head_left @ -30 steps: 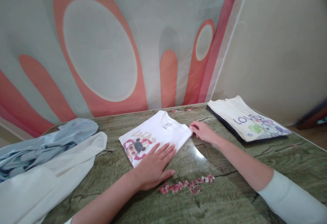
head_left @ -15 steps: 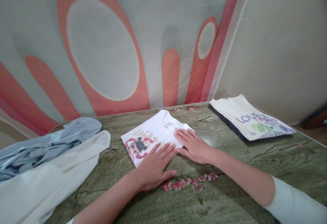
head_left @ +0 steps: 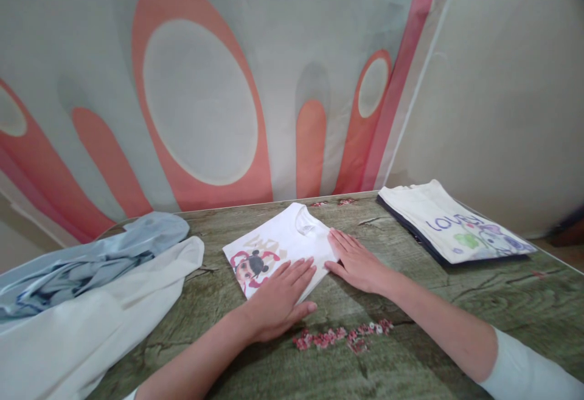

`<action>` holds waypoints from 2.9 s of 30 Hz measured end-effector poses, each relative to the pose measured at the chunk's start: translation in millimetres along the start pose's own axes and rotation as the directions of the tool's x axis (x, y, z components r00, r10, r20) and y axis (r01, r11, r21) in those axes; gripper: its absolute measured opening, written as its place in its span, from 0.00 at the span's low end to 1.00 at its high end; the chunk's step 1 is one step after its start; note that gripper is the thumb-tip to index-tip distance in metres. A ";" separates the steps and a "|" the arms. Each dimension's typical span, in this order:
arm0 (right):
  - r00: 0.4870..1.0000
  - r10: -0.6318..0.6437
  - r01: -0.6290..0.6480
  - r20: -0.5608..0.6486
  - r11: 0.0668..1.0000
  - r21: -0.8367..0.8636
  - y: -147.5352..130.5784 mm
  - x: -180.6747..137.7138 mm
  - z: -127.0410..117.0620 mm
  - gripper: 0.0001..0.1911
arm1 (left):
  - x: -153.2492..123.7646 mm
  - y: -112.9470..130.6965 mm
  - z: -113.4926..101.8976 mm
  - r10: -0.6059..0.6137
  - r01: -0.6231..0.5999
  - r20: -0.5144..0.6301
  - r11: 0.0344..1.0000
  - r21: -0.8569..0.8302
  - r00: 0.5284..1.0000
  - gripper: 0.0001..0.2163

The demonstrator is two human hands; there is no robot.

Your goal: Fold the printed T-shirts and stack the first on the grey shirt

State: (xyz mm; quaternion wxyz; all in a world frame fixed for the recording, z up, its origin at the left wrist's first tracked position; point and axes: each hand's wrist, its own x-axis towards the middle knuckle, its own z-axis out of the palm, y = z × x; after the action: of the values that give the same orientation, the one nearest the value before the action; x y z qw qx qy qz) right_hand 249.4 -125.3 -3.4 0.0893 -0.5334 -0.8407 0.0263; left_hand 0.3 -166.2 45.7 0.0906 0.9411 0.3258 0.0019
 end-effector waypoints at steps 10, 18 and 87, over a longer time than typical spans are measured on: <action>0.998 0.022 -0.022 -0.064 1.000 -0.004 -21.2 -3.9 7.6 0.42 | -6.4 -48.9 6.5 -0.197 0.202 -0.071 0.977 0.066 0.978 0.27; 1.000 -0.022 0.022 0.000 1.000 -0.009 15.6 12.9 5.4 0.37 | -6.1 7.4 6.8 -0.201 0.200 -0.023 0.980 -0.013 0.979 0.30; 0.963 -0.216 0.231 -0.162 0.970 0.080 9.5 50.7 3.0 0.25 | -16.6 -65.3 8.7 -0.545 0.436 -0.322 0.828 -0.352 0.774 0.07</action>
State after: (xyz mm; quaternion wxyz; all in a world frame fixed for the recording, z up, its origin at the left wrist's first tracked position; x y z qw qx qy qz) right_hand 236.4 -75.4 -1.5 0.1816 -0.4306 -0.8839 0.0165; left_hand -52.3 -127.6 26.8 0.1389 0.7802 0.5700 0.2169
